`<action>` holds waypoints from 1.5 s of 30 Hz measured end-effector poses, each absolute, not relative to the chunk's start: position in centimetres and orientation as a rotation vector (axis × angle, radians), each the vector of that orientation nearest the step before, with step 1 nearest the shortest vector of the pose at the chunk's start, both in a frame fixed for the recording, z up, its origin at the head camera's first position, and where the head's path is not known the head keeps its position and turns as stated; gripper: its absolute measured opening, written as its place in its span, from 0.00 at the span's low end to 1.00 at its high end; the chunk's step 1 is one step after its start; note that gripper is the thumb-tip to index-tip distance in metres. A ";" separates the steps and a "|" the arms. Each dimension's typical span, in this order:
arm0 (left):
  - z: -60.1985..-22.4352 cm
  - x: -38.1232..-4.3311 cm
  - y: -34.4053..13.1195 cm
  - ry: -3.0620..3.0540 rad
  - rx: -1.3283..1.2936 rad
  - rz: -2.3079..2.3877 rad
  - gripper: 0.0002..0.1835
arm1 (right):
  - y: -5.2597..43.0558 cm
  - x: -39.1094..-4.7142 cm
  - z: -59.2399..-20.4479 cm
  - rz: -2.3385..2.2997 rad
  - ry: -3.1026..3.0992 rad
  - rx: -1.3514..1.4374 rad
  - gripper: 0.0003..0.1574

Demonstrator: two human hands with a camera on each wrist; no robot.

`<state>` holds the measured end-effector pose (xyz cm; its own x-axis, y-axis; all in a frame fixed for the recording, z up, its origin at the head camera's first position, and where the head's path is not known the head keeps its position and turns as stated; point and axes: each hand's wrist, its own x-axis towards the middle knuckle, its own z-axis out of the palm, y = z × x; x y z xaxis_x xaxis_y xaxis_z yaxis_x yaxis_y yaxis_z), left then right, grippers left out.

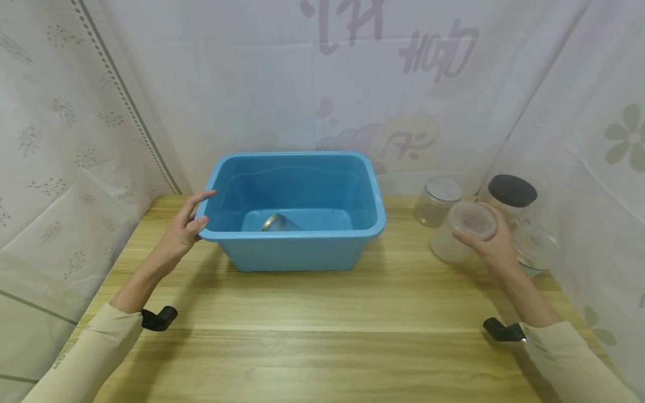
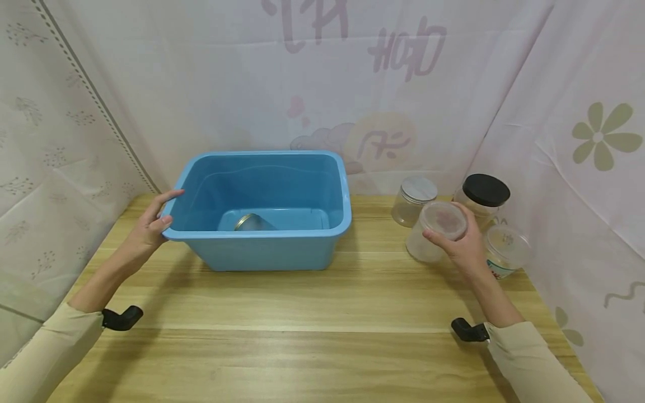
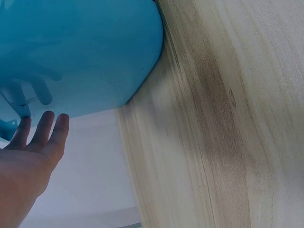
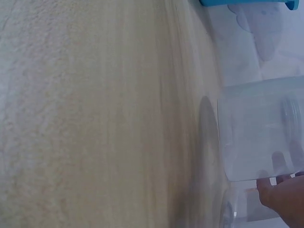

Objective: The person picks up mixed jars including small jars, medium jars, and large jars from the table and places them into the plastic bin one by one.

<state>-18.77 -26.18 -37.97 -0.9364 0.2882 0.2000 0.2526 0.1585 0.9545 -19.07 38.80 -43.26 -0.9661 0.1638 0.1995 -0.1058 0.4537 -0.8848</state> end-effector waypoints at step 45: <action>-38.2 -18.7 -26.6 2.385 0.559 1.915 0.27 | 37.4 -19.9 -38.6 1.556 -2.468 0.140 0.56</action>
<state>-18.65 -26.60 -38.19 -0.9348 0.2955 0.1972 0.2564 0.1768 0.9503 -19.90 37.38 -38.62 -0.9712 0.0365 0.2353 -0.1965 0.4351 -0.8787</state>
